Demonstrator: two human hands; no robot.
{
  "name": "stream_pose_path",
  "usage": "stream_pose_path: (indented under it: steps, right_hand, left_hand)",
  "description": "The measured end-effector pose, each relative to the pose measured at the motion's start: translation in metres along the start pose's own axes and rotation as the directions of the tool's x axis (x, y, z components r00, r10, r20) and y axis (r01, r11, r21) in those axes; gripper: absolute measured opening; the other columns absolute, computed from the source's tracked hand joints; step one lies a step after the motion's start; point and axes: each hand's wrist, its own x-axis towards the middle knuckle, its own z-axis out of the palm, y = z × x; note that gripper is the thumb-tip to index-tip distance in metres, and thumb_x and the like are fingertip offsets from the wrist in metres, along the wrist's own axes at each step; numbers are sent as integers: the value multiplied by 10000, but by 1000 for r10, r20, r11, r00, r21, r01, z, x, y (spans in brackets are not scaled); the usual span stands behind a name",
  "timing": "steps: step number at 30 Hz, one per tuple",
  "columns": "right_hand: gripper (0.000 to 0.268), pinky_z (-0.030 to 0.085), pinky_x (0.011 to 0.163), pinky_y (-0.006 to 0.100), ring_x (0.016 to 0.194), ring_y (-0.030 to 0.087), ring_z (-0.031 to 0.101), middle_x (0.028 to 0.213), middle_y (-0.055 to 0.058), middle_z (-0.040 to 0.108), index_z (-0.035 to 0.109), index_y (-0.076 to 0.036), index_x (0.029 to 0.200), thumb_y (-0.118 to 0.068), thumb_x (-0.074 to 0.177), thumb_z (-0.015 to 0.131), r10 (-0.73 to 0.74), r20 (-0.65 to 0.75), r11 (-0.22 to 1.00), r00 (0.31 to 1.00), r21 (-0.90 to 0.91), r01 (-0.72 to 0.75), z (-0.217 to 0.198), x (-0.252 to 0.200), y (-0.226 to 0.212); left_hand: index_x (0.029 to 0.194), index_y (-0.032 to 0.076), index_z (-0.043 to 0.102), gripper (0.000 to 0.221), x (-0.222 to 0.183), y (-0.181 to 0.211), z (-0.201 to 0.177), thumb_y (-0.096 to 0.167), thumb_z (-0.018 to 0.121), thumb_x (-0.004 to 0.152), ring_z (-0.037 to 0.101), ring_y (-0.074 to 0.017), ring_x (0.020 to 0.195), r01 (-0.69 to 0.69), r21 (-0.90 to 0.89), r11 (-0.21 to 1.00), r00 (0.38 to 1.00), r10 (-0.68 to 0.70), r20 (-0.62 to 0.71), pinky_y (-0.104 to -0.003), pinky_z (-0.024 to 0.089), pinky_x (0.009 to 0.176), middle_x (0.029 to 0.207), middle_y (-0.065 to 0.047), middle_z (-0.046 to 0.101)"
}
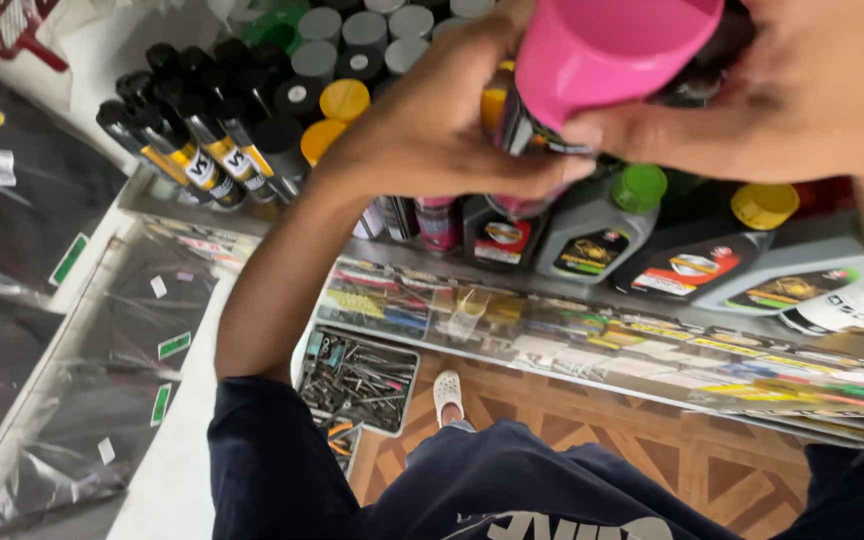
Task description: Cleaning bottles of motor oil and cans of spray paint by wiping them with a cloth.
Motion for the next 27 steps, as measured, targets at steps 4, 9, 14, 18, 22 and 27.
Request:
stream_pose_path:
  steps: [4,9,14,18,22,27]
  right_hand:
    - [456,494,618,345,734,274,632,1062,254,704,654,231,1318,27,989,893,182,11,979,983,-92,-180,9,28,18]
    - [338,417,473,292,584,201,568,892,163,677,645,145,1240,59,955,804,261,72,965,963,-5,-262,26,57,44]
    - [693,562,695,406,922,380,711,1252,325,705,558,179,1456,-20,885,895,198,38,974,979,-123,-192,50,64,68]
    - [664,543,664,400,867,342,702,1182,268,704,588,147,1397,-29,830,886,292,54,946,955,-161,-280,68,67,74]
    - [582,514,615,400,727,335,676,1023,228,717,620,123,1264,-61,771,866,352,98,929,931,-162,-334,81,72,77]
    - [522,529,632,414,750,354,683,1041,218,725,656,93,1158,-109,721,857,396,164,912,904,-185,-366,98,68,88]
  left_hand:
    - [1332,-22,473,632,6,-27,-31,-24,916,881,708,-247,1059,18,-44,999,997,-21,-73,-334,642,909,1252,-172,665]
    - [1383,-1,416,755,0,-76,-50,50,973,876,745,-325,1175,-33,88,996,996,40,-85,-393,610,1004,1335,-211,669]
    - [1483,100,300,908,-16,-123,-42,47,942,843,705,-279,1261,34,-80,996,998,-38,-56,-355,582,1036,1414,-146,617]
    - [1463,88,306,880,-26,-143,-37,183,929,849,774,-303,1128,97,-25,995,995,-97,-8,-360,616,903,1324,-163,694]
    - [1404,25,338,889,-35,-162,-30,214,932,770,749,-302,1041,137,1,991,990,-137,45,-358,591,867,1254,-178,687]
    - [1391,-62,343,960,-41,-183,-15,337,906,724,758,-317,1008,259,73,963,951,-267,158,-353,600,834,1215,-201,699]
